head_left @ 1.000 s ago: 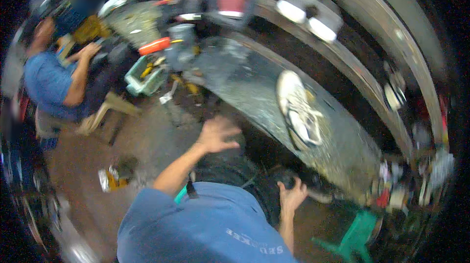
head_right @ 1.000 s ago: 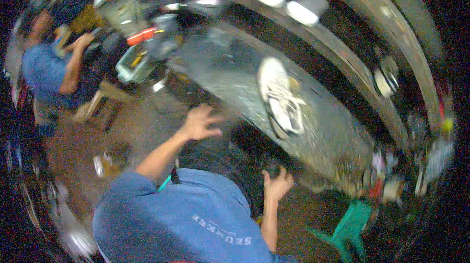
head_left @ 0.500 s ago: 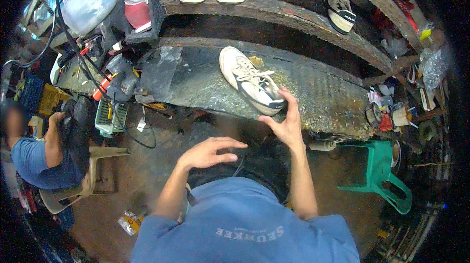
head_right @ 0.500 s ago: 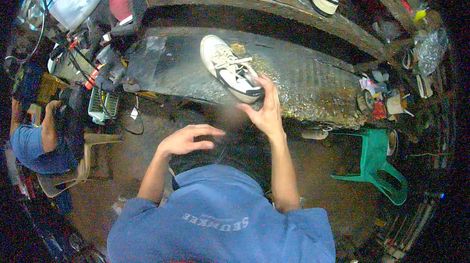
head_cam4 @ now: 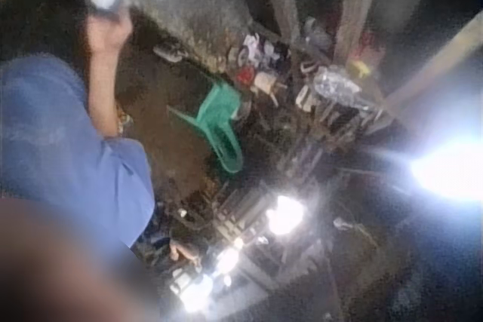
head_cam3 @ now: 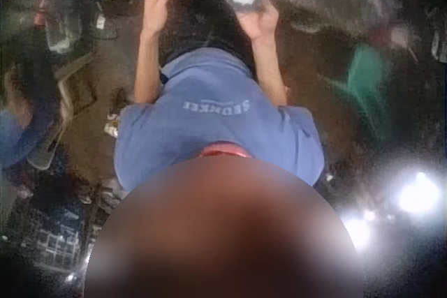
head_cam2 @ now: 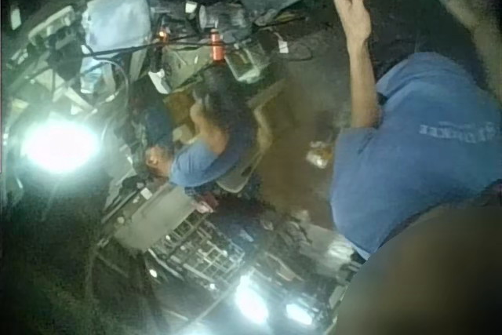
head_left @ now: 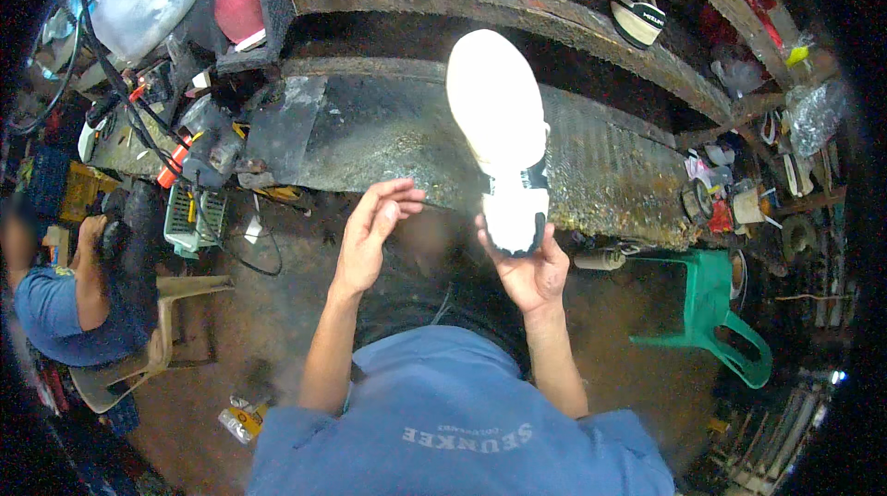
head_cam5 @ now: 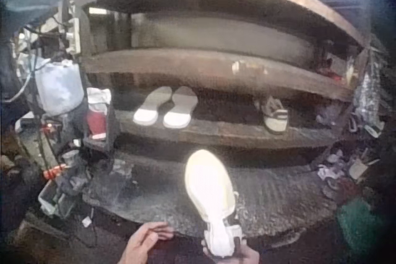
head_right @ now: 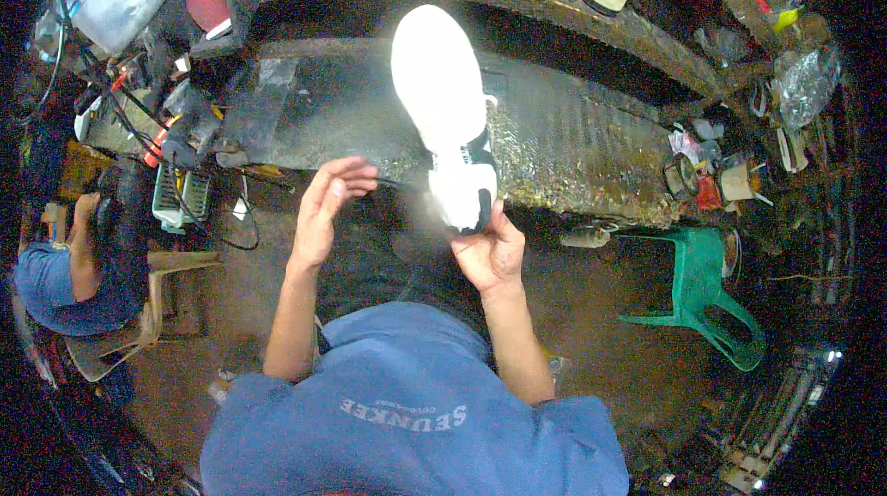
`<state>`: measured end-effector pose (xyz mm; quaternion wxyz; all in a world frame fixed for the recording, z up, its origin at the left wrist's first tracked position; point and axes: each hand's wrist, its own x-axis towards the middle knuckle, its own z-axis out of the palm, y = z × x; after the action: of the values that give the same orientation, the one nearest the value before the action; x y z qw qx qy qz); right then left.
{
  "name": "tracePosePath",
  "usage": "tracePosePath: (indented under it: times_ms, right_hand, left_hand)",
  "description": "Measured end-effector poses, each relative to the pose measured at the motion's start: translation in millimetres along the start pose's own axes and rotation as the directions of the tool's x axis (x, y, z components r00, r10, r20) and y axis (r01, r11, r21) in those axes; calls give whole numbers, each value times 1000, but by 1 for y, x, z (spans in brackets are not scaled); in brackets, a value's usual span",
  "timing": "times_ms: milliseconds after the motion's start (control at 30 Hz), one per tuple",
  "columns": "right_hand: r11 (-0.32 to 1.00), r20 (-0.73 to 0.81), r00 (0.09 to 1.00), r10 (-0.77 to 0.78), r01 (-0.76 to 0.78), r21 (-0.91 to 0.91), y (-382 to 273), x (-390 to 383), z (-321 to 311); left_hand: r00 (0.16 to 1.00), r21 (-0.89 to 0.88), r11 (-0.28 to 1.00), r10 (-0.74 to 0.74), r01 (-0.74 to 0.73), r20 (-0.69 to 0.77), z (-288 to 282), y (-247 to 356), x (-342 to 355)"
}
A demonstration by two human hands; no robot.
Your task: The person inspects a white sneaker, removes the sole, and uses a metal tool to scrape the interior. They then reattach the sole and inspect the shoe again. Finally, they place the shoe on a shelf and pick up a different shoe to inspect its sole.
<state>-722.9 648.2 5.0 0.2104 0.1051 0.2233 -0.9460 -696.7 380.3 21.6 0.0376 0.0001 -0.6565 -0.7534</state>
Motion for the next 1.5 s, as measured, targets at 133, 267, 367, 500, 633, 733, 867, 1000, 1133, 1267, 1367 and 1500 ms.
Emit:
tracePosePath:
  times_ms: [133,267,367,500,633,733,867,1000,1133,1267,1367,1500]
  right_hand:
    - [986,102,987,123,-133,102,12,-12,-1]
    - [906,250,927,281,-342,250,34,-32,10]
    - [804,307,891,335,-440,400,57,-44,14]
    - [836,233,832,503,-537,114,55,-48,8]
    - [868,-9,969,246,-225,-443,33,-45,10]
    - [758,126,991,49,46,-650,19,-42,23]
    - [371,240,910,-339,364,-854,25,-39,42]
    - [482,285,891,-352,434,-761,30,-37,47]
    - [510,274,921,-278,383,-770,32,-44,41]
    - [517,340,907,-247,421,-745,30,-47,37]
    - [428,428,861,-274,507,-748,32,-45,41]
    - [345,436,848,-301,523,-779,34,-46,50]
  left_hand:
    - [997,-299,951,70,-75,-29,15,3,22]
    - [997,-528,848,8,-47,-75,36,2,43]
    - [983,-734,677,158,-43,89,54,-5,43]
    - [995,-703,711,65,10,80,55,-8,34]
    - [994,-574,819,-43,-24,-103,37,2,30]
    - [989,-500,866,-53,-22,-135,27,11,27]
    - [980,-556,831,-84,-33,-183,27,12,23]
    - [985,-675,737,-87,-36,-148,19,6,22]
    - [999,-831,556,-18,-13,-28,10,0,23]
    - [999,-824,566,9,-33,-33,9,-5,24]
    - [998,-802,595,3,-52,-62,11,-6,25]
    - [999,-814,580,9,-44,-49,13,-5,25]
